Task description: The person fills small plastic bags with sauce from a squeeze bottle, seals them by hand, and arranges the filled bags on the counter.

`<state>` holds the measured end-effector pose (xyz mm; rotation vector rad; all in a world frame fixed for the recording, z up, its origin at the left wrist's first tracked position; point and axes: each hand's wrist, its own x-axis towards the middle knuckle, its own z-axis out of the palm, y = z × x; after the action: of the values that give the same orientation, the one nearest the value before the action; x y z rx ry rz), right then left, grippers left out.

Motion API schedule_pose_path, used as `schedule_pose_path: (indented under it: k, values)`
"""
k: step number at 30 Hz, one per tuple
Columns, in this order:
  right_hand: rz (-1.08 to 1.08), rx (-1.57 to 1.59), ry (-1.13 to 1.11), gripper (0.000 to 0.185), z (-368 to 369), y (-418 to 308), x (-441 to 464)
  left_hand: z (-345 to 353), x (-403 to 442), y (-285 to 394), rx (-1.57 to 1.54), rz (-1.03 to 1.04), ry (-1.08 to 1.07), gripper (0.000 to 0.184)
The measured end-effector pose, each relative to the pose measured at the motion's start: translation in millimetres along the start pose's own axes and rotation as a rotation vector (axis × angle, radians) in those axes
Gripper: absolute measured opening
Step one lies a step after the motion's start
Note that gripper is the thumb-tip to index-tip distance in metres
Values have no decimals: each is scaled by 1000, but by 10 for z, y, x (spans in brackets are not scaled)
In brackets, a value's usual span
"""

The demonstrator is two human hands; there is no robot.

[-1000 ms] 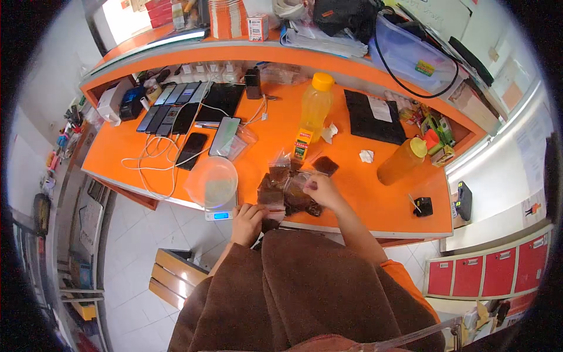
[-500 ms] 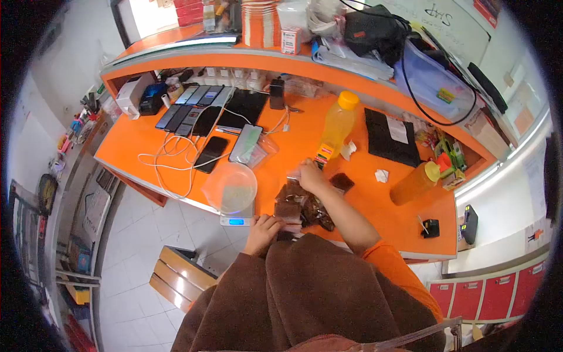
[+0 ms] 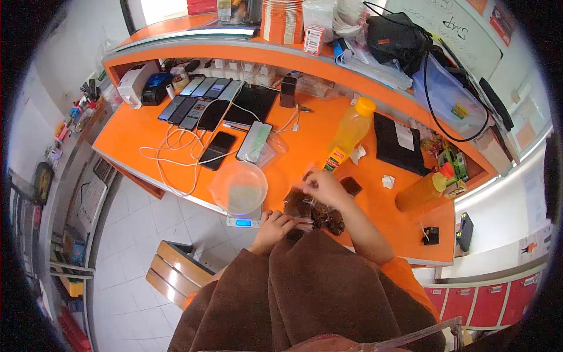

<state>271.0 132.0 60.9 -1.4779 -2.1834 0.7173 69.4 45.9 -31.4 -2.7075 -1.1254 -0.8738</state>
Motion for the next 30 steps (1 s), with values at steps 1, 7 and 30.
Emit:
schedule_pose_path:
  k: [1,7,30]
  values:
    - [-47,37,8,18,31,-72,-141,9,-4,-14,13,2,-26,25]
    - [-119,105,-49,13,358,-65,-579,70,32,-46,-40,-78,94,24]
    - [-301,-760,-132,16,285,698,745,-229,-8,168,-49,-50,-112,23]
